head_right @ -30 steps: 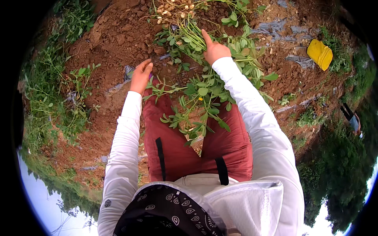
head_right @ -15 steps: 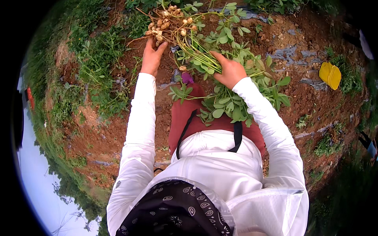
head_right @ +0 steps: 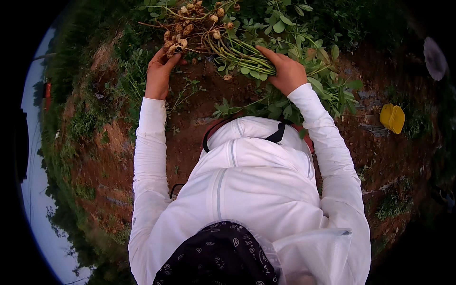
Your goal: The person pulls peanut plants from the soil by hand, shakes off excess dirt, and gathers them into a pile. They then pick up loose peanuts from the ground and place them into a yellow bucket.
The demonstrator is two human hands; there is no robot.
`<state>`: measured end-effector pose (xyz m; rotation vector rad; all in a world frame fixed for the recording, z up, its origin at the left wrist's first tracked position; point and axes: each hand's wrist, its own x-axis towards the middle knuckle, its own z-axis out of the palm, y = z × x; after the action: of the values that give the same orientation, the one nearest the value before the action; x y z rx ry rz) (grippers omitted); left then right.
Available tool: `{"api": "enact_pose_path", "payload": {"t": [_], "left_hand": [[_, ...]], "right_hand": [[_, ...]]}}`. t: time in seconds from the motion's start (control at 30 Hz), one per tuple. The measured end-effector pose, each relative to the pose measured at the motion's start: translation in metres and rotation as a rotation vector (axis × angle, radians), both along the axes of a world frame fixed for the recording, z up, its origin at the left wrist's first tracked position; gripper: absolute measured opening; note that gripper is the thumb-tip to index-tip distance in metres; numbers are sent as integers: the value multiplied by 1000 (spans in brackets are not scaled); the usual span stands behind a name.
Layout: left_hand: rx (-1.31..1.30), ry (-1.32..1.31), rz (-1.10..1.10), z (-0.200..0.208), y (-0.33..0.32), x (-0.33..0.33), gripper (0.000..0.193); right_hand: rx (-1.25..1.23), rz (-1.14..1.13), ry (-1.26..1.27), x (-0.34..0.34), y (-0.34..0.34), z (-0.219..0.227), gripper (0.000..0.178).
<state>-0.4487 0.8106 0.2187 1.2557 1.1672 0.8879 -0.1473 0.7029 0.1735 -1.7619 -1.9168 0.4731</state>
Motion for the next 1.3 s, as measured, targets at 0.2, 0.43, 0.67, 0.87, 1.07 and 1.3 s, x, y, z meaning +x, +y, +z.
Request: {"api": "enact_pose_path", "payload": {"t": [0.2,0.43,0.67,0.87,1.07,1.3], "left_hand": [[33,71,101,21,2,-29,22],[103,66,-86,65,18,-24,54],[83,-98,-257,76,31,41,85],[-144,-631,-287,73,63,64,49],[-127,-245,-56,52,59,52,53],[-279,-114,-68,15,22,28,49]], "right_hand": [[162,-39,-145,4,-5,21,84],[318,-88,-214,10,-10,20,89],[265,-79,-46,14,-11,30,85],[284,-109,106,48,1,33,78],[-171,-138,88,77,43,1,64],[-203,-177,624,59,45,-16,66]]}}
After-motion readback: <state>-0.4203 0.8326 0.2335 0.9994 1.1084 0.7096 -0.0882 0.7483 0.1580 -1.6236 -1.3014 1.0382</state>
